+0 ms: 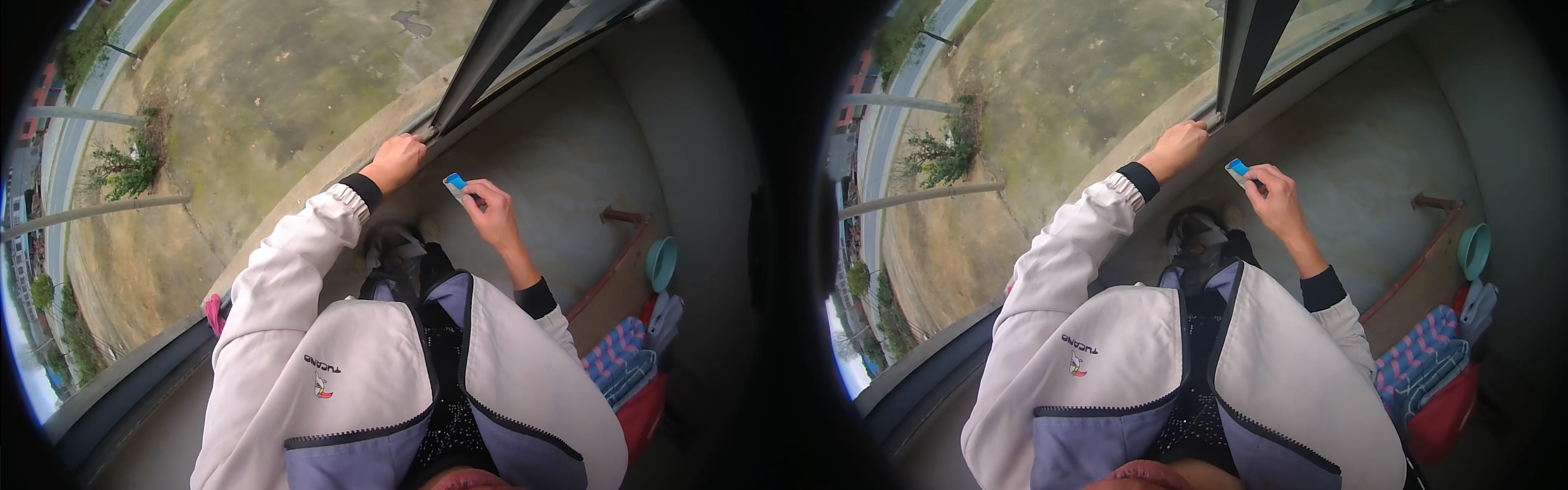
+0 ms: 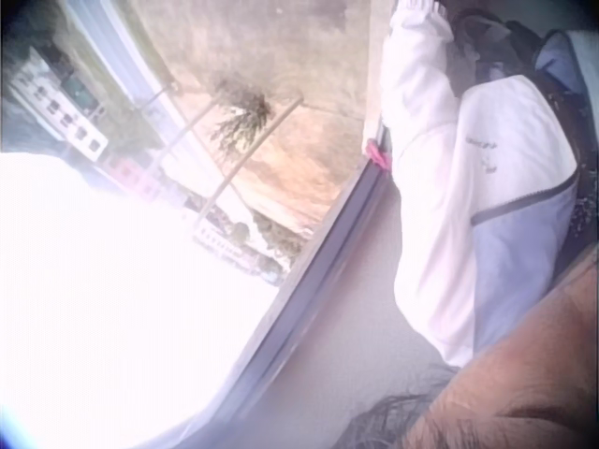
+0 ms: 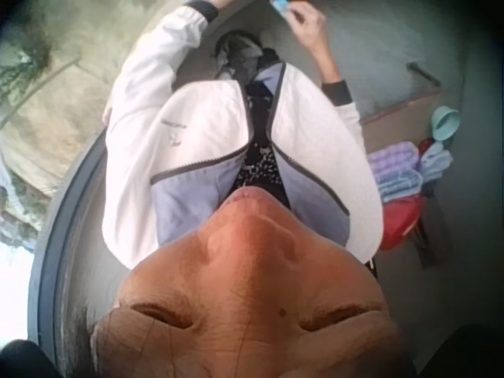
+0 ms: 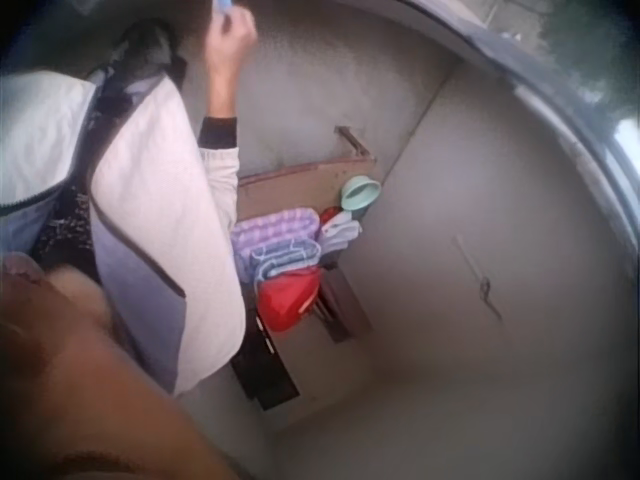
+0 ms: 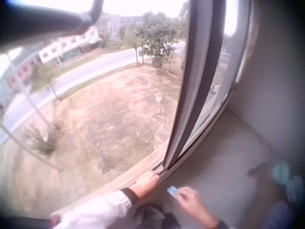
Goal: The person cleans the window frame using a small blue tool and a white cloth. They repeatedly scrape and wipe along the frame's edge, moving the cloth and tool along the length of the frame.
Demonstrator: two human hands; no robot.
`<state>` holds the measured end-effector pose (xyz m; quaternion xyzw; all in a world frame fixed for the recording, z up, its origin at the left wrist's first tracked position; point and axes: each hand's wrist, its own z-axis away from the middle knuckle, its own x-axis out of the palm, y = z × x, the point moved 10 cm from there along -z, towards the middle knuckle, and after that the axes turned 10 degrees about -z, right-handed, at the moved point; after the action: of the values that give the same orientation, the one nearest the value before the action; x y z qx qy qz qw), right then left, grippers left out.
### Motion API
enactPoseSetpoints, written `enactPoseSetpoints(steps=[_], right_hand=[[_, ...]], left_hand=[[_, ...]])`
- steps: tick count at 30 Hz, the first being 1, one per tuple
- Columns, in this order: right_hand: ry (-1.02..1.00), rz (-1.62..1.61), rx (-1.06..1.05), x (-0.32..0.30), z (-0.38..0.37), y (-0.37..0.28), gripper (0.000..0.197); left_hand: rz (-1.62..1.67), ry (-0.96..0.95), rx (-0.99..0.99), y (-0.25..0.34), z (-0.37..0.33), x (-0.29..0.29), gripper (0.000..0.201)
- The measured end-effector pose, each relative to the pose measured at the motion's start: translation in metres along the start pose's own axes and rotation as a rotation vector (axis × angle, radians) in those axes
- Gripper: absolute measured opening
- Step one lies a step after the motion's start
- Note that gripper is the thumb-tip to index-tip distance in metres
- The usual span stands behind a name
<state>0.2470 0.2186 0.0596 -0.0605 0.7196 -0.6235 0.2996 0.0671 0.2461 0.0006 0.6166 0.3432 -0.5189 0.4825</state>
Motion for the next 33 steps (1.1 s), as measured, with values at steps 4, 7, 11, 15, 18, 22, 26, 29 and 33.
enactPoseSetpoints(steps=[4,7,11,15,18,22,26,29,33], right_hand=[[-0.014,0.051,-0.069,0.010,-0.004,-0.012,0.011],[-0.031,0.224,-0.268,0.022,-0.024,-0.035,0.011],[-0.197,0.575,-0.471,0.061,-0.068,-0.055,0.005],[-0.407,0.987,-0.488,0.093,-0.101,-0.044,0.003],[-0.563,1.206,-0.509,0.114,-0.106,-0.026,0.005],[-0.752,1.323,-0.549,0.137,-0.104,-0.008,0.006],[-0.907,1.305,-0.675,0.140,-0.097,-0.011,0.005],[-0.977,1.241,-0.640,0.132,-0.103,-0.014,0.007],[-1.090,1.204,-0.665,0.139,-0.111,-0.012,0.010]], left_hand=[[-0.019,-0.054,-0.070,-0.011,0.073,0.002,0.009],[-0.039,-0.126,-0.178,-0.025,0.153,0.000,0.007],[-0.076,-0.226,-0.317,-0.043,0.247,-0.016,0.008],[-0.079,-0.194,-0.467,-0.060,0.297,-0.033,0.007],[-0.008,0.034,-0.594,-0.069,0.312,-0.050,0.014],[0.106,0.334,-0.686,-0.067,0.328,-0.061,0.020],[0.165,0.464,-0.767,-0.064,0.349,-0.056,0.020],[0.215,0.525,-0.790,-0.063,0.362,-0.051,0.019],[0.244,0.555,-0.791,-0.066,0.374,-0.045,0.019]])
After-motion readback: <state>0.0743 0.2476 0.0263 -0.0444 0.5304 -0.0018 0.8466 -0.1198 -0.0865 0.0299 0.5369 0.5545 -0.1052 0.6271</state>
